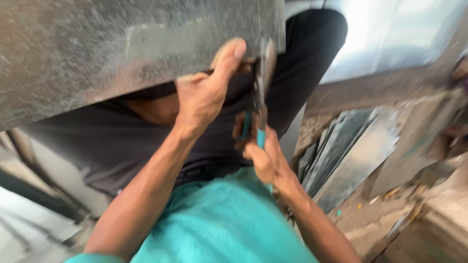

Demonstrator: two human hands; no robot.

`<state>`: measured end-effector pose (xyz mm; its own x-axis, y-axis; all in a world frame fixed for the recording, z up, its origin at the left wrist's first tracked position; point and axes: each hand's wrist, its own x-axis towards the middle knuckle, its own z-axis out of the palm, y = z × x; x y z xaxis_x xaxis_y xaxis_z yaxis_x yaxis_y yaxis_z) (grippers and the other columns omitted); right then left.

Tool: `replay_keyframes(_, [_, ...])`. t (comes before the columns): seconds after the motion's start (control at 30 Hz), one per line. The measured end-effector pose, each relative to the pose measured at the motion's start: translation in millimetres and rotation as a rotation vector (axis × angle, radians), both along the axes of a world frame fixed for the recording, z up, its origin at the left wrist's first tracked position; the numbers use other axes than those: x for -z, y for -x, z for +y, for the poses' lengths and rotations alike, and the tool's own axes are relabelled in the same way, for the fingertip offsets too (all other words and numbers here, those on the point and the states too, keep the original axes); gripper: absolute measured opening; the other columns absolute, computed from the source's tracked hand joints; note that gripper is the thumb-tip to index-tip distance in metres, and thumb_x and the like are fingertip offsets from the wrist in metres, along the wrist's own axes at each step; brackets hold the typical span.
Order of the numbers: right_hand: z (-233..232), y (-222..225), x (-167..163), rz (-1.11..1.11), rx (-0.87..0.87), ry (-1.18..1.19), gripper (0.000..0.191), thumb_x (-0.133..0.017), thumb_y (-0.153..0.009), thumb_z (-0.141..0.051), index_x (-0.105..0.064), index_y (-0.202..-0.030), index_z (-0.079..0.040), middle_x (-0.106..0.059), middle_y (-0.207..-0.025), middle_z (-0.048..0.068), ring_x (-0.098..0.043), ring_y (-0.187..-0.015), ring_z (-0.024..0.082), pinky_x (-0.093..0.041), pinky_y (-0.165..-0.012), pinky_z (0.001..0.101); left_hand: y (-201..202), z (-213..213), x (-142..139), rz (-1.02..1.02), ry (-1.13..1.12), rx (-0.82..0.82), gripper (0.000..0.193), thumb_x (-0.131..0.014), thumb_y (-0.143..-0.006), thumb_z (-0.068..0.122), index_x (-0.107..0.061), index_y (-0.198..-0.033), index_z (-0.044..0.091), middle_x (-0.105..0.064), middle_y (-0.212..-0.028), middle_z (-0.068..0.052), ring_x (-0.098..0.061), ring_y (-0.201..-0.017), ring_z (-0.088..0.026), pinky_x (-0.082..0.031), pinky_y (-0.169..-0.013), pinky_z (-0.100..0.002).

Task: The person is cutting a large metal sheet using tin snips. They hold the sheet with one hand and use the snips with the other to trim the edges. The person is sitting on the ground surrounded by other metal sheets.

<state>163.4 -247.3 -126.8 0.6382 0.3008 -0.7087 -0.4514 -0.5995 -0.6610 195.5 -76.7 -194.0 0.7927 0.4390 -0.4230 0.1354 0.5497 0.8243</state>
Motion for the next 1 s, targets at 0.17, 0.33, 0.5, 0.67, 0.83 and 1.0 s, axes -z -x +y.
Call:
replay_keyframes(0.17, [17,-8,0,-0.116,-0.013,-0.032,0.062,-0.049,-0.066,-0.015,-0.052,-0.125,0.004,-0.06,-0.102,0.015,-0.06,-0.091,0.023,-0.056,-0.074,0.0349,9,-14,13,-0.088,0.09,-0.024,0.025,-0.077,-0.098,0.013,-0.075,-0.119,-0.001,-0.077,-0.115,-0.005,-0.074,-0.094,-0.008,-0.063,-0.082,-0.021])
replay_keyframes(0.33, [20,-12,-7,-0.07,-0.012,0.016,0.056,-0.047,-0.069,-0.015,-0.053,-0.121,0.003,-0.061,-0.095,0.014,-0.059,-0.076,0.021,-0.054,-0.067,0.0339,14,-13,14,0.02,0.117,0.017,0.024,-0.076,-0.097,0.013,-0.076,-0.119,0.001,-0.077,-0.119,-0.005,-0.073,-0.088,-0.007,-0.055,-0.071,-0.017])
replay_keyframes(0.5, [11,-6,7,-0.164,-0.066,0.044,0.033,-0.048,-0.071,-0.016,-0.059,-0.096,0.002,-0.059,-0.075,0.01,-0.054,-0.065,0.019,-0.046,-0.059,0.0332,14,-21,18,-0.077,0.12,-0.062,0.023,-0.078,-0.099,0.011,-0.076,-0.119,0.0,-0.076,-0.119,-0.006,-0.073,-0.097,-0.007,-0.063,-0.082,-0.021])
replay_keyframes(0.67, [20,-9,16,-0.343,-0.104,0.03,0.026,-0.056,-0.087,-0.026,-0.056,-0.078,-0.001,-0.054,-0.06,0.007,-0.053,-0.053,0.019,-0.04,-0.05,0.0347,17,-8,10,-0.064,0.108,-0.046,0.024,-0.078,-0.098,0.012,-0.076,-0.118,-0.002,-0.078,-0.11,-0.006,-0.075,-0.092,-0.01,-0.063,-0.076,-0.023])
replay_keyframes(0.83, [-2,-25,-4,-0.748,-0.41,0.395,0.024,-0.057,-0.079,-0.016,-0.058,-0.092,0.003,-0.056,-0.071,0.016,-0.056,-0.063,0.029,-0.044,-0.059,0.0404,4,9,-40,-0.162,0.348,-0.372,0.03,-0.082,-0.091,0.017,-0.07,-0.109,-0.004,-0.073,-0.101,-0.006,-0.069,-0.092,-0.015,-0.053,-0.078,-0.028])
replay_keyframes(1.0, [-19,-12,-12,-0.546,-0.298,0.225,0.017,-0.056,-0.076,-0.011,-0.064,-0.086,-0.001,-0.06,-0.064,0.015,-0.06,-0.056,0.027,-0.048,-0.056,0.0377,-2,-4,-31,-0.159,0.631,-0.217,0.033,-0.083,-0.09,0.014,-0.075,-0.114,-0.007,-0.071,-0.11,-0.011,-0.064,-0.106,-0.019,-0.048,-0.102,-0.038])
